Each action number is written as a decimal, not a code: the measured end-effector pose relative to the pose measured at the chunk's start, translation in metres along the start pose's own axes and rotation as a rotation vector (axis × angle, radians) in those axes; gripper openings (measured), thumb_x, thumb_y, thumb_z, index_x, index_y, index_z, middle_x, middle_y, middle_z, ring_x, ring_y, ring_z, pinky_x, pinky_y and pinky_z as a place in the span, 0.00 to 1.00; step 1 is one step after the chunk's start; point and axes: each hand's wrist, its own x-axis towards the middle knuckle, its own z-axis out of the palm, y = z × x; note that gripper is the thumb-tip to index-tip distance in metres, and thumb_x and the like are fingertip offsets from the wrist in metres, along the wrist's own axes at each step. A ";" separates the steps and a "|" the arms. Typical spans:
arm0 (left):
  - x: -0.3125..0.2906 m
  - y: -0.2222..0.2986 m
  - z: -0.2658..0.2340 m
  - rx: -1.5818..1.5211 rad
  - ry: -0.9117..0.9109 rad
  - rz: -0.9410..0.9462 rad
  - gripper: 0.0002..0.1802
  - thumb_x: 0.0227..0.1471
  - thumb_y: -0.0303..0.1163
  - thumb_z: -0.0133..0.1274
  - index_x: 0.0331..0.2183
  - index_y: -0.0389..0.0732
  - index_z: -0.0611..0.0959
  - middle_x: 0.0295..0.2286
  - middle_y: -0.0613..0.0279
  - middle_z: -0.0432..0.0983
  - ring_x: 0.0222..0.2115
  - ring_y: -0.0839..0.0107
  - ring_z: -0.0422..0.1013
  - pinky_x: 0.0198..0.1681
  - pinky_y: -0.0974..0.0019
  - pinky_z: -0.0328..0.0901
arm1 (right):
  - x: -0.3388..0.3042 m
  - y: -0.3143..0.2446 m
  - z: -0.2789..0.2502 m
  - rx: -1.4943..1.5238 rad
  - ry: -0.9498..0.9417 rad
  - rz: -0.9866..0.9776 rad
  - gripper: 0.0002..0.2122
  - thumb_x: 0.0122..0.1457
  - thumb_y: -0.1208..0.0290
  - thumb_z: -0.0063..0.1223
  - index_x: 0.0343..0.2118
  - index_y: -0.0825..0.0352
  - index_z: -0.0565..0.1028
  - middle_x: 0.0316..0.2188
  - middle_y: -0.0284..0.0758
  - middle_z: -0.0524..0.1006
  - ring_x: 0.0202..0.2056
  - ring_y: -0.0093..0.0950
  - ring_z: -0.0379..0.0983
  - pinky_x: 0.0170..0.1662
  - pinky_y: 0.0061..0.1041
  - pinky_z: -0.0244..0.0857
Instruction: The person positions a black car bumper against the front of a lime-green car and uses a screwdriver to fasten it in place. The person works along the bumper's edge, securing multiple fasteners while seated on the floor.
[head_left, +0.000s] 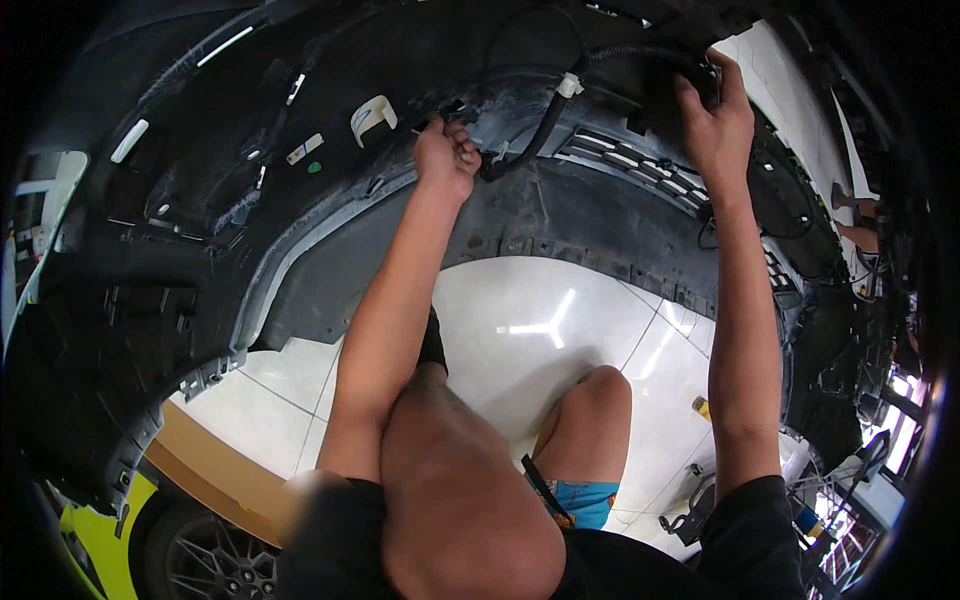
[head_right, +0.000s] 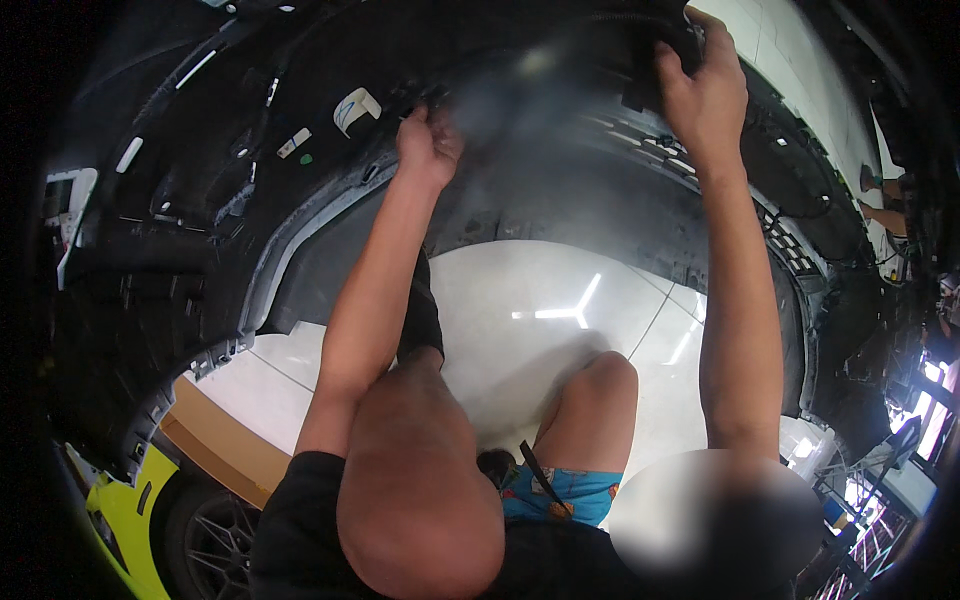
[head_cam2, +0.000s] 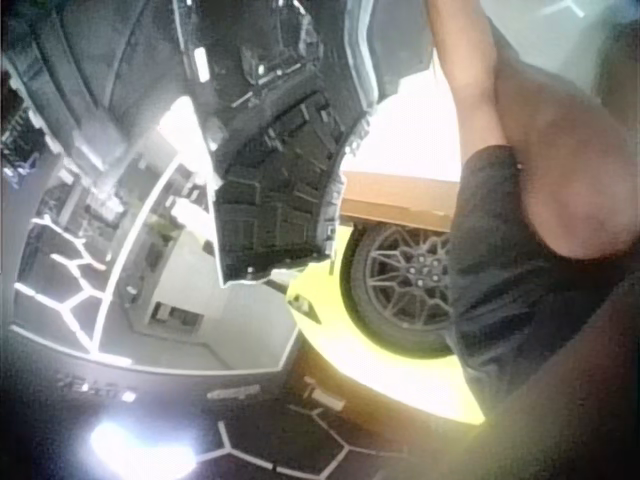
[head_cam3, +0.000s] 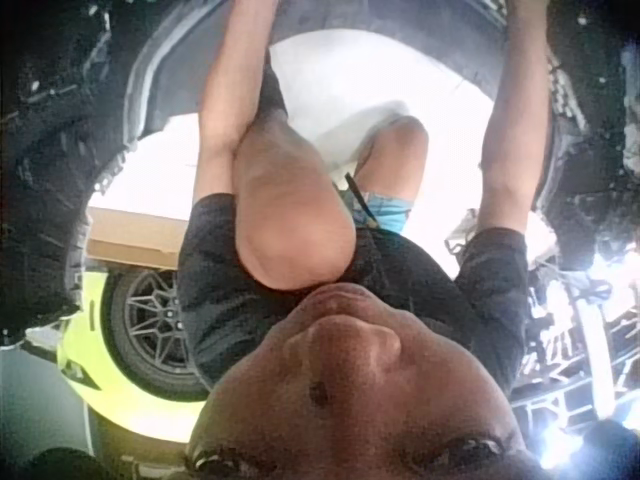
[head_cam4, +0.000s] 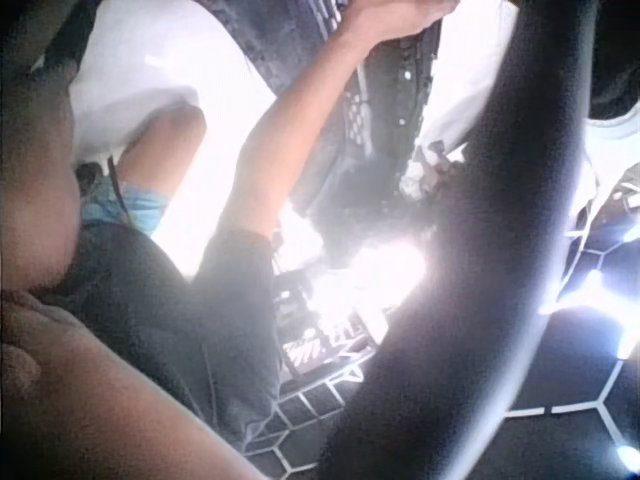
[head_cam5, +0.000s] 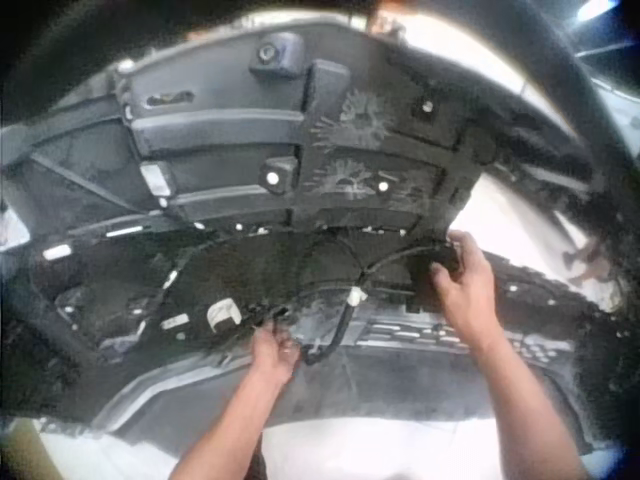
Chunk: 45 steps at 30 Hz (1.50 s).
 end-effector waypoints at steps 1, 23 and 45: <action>0.000 0.000 -0.004 0.000 -0.040 0.010 0.15 0.64 0.44 0.39 0.33 0.44 0.73 0.22 0.69 0.62 0.21 0.76 0.59 0.21 0.73 0.54 | 0.001 0.000 -0.001 -0.008 -0.006 0.003 0.21 0.58 0.66 0.58 0.54 0.63 0.70 0.36 0.43 0.80 0.36 0.28 0.75 0.43 0.25 0.67; 0.004 -0.021 0.018 -0.088 0.138 0.220 0.21 0.63 0.49 0.38 0.32 0.41 0.73 0.23 0.65 0.67 0.21 0.72 0.66 0.22 0.73 0.58 | 0.000 -0.003 -0.001 0.006 -0.044 0.066 0.20 0.58 0.69 0.58 0.53 0.64 0.69 0.40 0.43 0.80 0.42 0.30 0.77 0.47 0.26 0.66; 0.005 -0.025 0.016 -0.190 0.138 0.247 0.19 0.63 0.45 0.38 0.37 0.38 0.72 0.29 0.59 0.68 0.27 0.67 0.71 0.29 0.67 0.66 | -0.002 0.015 0.006 0.016 0.037 -0.041 0.21 0.57 0.69 0.58 0.52 0.64 0.68 0.41 0.44 0.79 0.42 0.33 0.77 0.47 0.28 0.66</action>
